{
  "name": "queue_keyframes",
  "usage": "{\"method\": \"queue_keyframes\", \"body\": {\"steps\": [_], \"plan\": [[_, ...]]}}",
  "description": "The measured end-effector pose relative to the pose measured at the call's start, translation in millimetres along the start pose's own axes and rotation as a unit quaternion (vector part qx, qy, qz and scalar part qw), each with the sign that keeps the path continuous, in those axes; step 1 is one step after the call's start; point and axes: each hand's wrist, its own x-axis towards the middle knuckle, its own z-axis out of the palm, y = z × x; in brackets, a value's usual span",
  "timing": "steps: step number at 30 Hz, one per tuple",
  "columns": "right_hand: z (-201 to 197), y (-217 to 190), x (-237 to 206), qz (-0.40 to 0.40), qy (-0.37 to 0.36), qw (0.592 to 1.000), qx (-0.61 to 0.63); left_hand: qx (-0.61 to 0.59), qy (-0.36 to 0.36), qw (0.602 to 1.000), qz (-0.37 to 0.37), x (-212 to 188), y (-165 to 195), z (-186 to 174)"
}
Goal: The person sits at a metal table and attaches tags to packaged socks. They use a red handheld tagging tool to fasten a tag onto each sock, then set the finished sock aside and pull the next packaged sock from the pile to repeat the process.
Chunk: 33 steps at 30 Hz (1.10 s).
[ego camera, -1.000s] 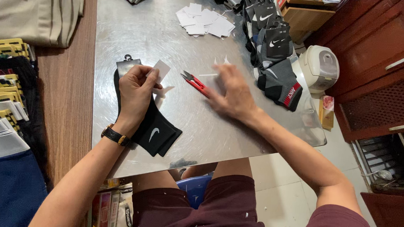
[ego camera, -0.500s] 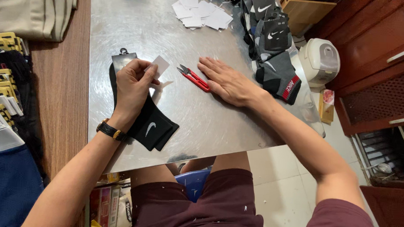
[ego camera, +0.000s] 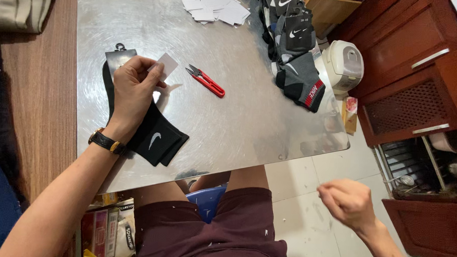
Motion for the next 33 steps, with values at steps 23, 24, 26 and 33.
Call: {"method": "queue_keyframes", "body": {"steps": [23, 24, 26, 33], "plan": [[5.6, -48.4, 474.5, -0.011, 0.015, 0.982, 0.188, -0.005, -0.006, 1.000, -0.013, 8.0, -4.4, -0.5], [5.7, -47.2, 476.7, -0.008, 0.029, 0.978, 0.206, -0.010, -0.006, 1.000, -0.014, 8.7, -4.2, -0.3], [4.7, -47.7, 476.5, -0.002, 0.053, 0.969, 0.239, -0.010, -0.004, 1.000, -0.018, 9.3, -4.1, -0.7], [11.4, -37.4, 476.5, 0.068, 0.054, 0.972, 0.220, 0.025, -0.007, 1.000, -0.009, 9.5, -5.9, -5.4]]}}
